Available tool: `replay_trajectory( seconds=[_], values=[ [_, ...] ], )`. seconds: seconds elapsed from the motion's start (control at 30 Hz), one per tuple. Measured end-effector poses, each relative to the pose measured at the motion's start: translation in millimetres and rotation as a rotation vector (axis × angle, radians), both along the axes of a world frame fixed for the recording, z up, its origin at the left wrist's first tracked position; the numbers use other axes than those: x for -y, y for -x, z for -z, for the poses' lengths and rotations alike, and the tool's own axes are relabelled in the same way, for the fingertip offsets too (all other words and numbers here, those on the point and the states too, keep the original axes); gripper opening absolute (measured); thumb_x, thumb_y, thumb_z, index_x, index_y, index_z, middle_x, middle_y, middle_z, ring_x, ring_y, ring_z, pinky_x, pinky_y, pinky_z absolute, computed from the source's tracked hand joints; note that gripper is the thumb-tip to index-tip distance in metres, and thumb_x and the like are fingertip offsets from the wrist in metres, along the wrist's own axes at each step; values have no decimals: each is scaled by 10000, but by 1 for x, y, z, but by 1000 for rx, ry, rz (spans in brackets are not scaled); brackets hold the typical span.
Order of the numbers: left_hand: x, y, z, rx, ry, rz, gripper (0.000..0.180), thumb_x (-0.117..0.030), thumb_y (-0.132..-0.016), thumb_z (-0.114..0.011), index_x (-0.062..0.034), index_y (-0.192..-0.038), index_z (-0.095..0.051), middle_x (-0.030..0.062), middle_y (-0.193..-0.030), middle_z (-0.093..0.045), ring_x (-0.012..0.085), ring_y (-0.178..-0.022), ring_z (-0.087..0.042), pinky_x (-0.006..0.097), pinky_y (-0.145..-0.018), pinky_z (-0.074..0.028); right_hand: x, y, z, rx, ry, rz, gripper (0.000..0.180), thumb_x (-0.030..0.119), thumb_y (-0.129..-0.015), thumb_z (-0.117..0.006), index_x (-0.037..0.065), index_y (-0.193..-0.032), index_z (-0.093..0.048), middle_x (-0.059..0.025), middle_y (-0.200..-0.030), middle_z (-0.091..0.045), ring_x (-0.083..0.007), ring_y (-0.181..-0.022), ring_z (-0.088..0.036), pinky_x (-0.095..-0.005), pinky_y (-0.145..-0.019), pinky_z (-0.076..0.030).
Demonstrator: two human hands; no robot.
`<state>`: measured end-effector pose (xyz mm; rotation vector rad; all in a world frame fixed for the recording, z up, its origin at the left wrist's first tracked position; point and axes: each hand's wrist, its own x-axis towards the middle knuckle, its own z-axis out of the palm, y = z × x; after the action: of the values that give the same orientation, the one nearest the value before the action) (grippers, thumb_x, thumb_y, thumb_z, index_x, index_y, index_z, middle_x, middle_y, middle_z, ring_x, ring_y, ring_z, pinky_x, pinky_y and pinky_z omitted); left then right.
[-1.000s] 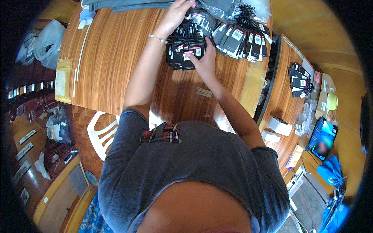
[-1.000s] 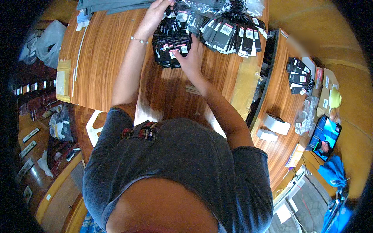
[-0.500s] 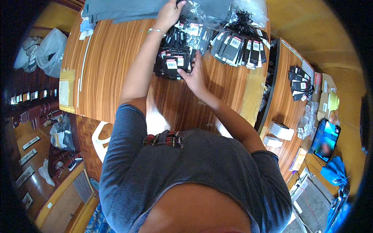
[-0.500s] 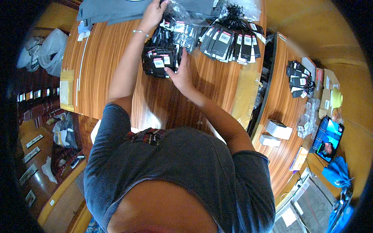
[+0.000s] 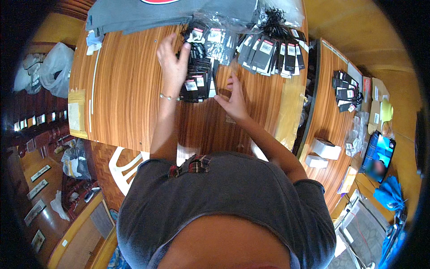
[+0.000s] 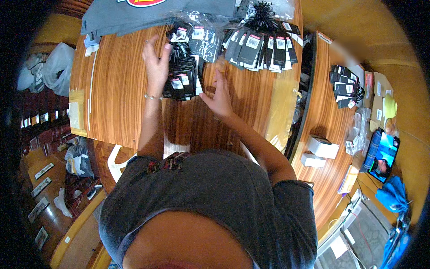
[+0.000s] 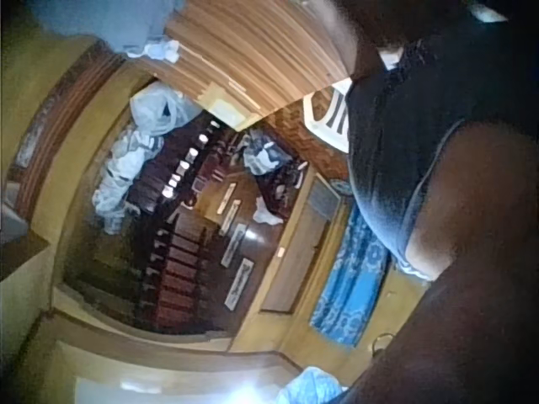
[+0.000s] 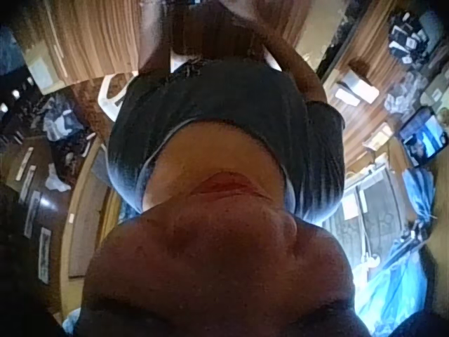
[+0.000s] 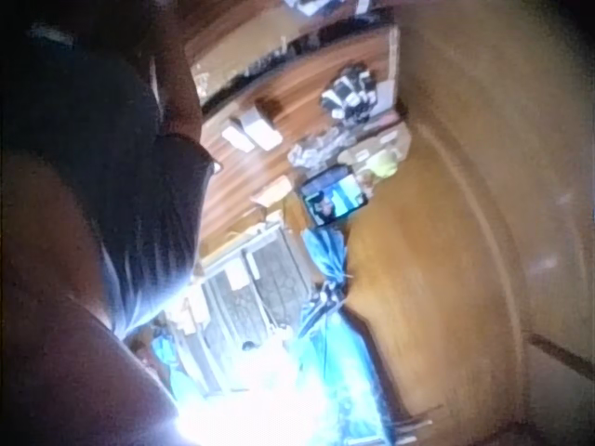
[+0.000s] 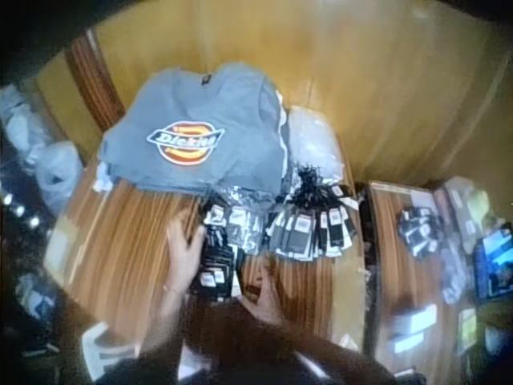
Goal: The person attaches small black tags to rectangular boxes on a wooden table. They pick up each tag, thread a string through it, and place it on a box, repeating this process for several items.
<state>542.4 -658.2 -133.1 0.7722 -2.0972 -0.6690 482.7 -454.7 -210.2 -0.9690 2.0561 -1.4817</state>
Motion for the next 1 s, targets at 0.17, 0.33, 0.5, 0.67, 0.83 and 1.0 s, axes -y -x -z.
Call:
replay_trajectory(
  seconds=[0.17,0.33,0.5,0.67,0.83,1.0],
  values=[
    [-12,8,8,288,-75,-114,528,-455,-838,-501,-7,-1116,-540,181,-1127,-514,344,-1094,-416,479,-955,-252,4,-4,1,-15,-20,-58,877,95,-682,-728,57,-1375,-192,-124,-1126,-393,-229,-981,-438,-322,-776,-470],
    [3,15,5,429,53,-127,519,-493,-780,-568,-16,-975,-628,185,-1013,-577,369,-954,-506,460,-790,-405,1,-4,-2,152,-16,-42,821,85,-705,-713,52,-1361,-222,-118,-1115,-395,-213,-973,-443,-301,-753,-478],
    [25,24,24,120,-471,120,275,-258,-804,-599,1,-897,-617,101,-795,-593,205,-725,-533,304,-721,-417,-16,5,3,67,-5,-46,777,50,-718,-689,40,-1349,-238,-115,-1102,-400,-201,-945,-464,-316,-820,-437],
    [40,38,13,-129,-807,245,147,-154,-871,-524,-22,-835,-576,17,-712,-580,111,-671,-505,251,-656,-400,-27,9,12,159,9,0,754,37,-706,-684,44,-1332,-264,-141,-1095,-418,-220,-911,-479,-295,-727,-468],
    [72,45,0,-371,-1156,347,115,-148,-903,-481,-45,-870,-523,-12,-647,-469,92,-576,-440,235,-574,-379,-29,9,14,153,29,4,662,5,-730,-629,34,-1304,-300,-136,-1079,-431,-209,-922,-487,-308,-723,-465],
    [89,60,-13,-386,-1008,346,116,-163,-913,-469,-55,-912,-508,-31,-633,-435,54,-495,-355,211,-452,-316,-35,11,25,-83,-81,-58,520,35,-771,-546,30,-1254,-355,-195,-1069,-467,-302,-994,-491,-372,-828,-430]
  ],
)
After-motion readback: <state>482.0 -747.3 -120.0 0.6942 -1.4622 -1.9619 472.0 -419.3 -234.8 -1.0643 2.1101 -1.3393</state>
